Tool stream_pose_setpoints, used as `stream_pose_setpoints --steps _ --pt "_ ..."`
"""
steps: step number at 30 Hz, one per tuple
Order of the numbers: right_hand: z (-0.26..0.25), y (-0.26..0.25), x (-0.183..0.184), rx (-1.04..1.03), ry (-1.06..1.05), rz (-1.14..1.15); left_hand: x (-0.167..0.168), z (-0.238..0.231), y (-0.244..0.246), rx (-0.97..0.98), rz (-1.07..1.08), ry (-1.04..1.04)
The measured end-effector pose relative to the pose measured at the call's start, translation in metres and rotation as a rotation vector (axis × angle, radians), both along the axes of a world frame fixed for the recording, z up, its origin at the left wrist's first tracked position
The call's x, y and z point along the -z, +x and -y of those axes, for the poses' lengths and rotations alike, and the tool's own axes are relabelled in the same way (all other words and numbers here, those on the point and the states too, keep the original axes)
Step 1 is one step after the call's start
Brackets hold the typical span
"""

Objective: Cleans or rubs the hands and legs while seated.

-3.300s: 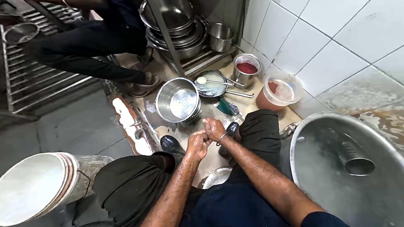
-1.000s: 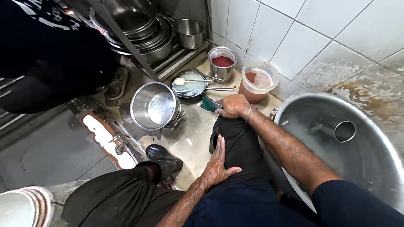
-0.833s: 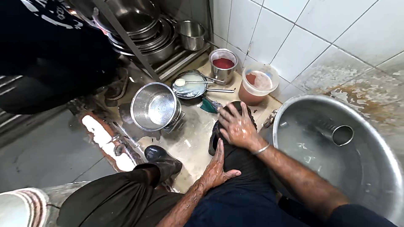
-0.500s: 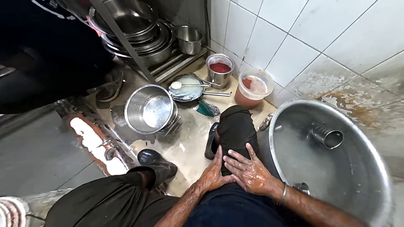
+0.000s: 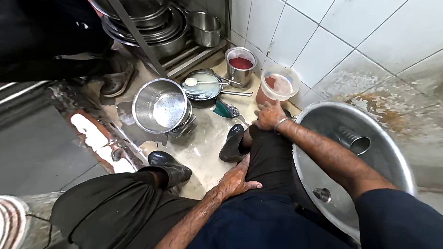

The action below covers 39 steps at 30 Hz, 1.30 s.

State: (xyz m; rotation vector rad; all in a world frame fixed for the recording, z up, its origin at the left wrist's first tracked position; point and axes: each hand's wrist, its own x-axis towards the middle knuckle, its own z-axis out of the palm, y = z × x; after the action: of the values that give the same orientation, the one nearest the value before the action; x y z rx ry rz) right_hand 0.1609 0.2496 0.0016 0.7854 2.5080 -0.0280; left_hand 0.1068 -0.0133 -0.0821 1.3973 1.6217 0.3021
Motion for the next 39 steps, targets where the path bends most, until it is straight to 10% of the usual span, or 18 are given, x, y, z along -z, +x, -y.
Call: stream_pose_setpoints --steps 6,20,32,39 --pt "-0.011 0.001 -0.003 0.04 0.013 0.084 -0.012 0.001 -0.005 0.043 0.017 -0.053" --pt "0.184 0.13 0.044 -0.238 -0.077 -0.426 0.003 0.002 -0.019 0.109 0.04 -0.085" --pt "0.04 0.019 -0.002 -0.151 0.06 -0.265 0.007 0.005 -0.021 0.04 0.043 -0.064" --pt "-0.035 0.007 -0.006 0.114 -0.393 -0.494 0.006 0.009 -0.037 -0.022 0.053 0.003"
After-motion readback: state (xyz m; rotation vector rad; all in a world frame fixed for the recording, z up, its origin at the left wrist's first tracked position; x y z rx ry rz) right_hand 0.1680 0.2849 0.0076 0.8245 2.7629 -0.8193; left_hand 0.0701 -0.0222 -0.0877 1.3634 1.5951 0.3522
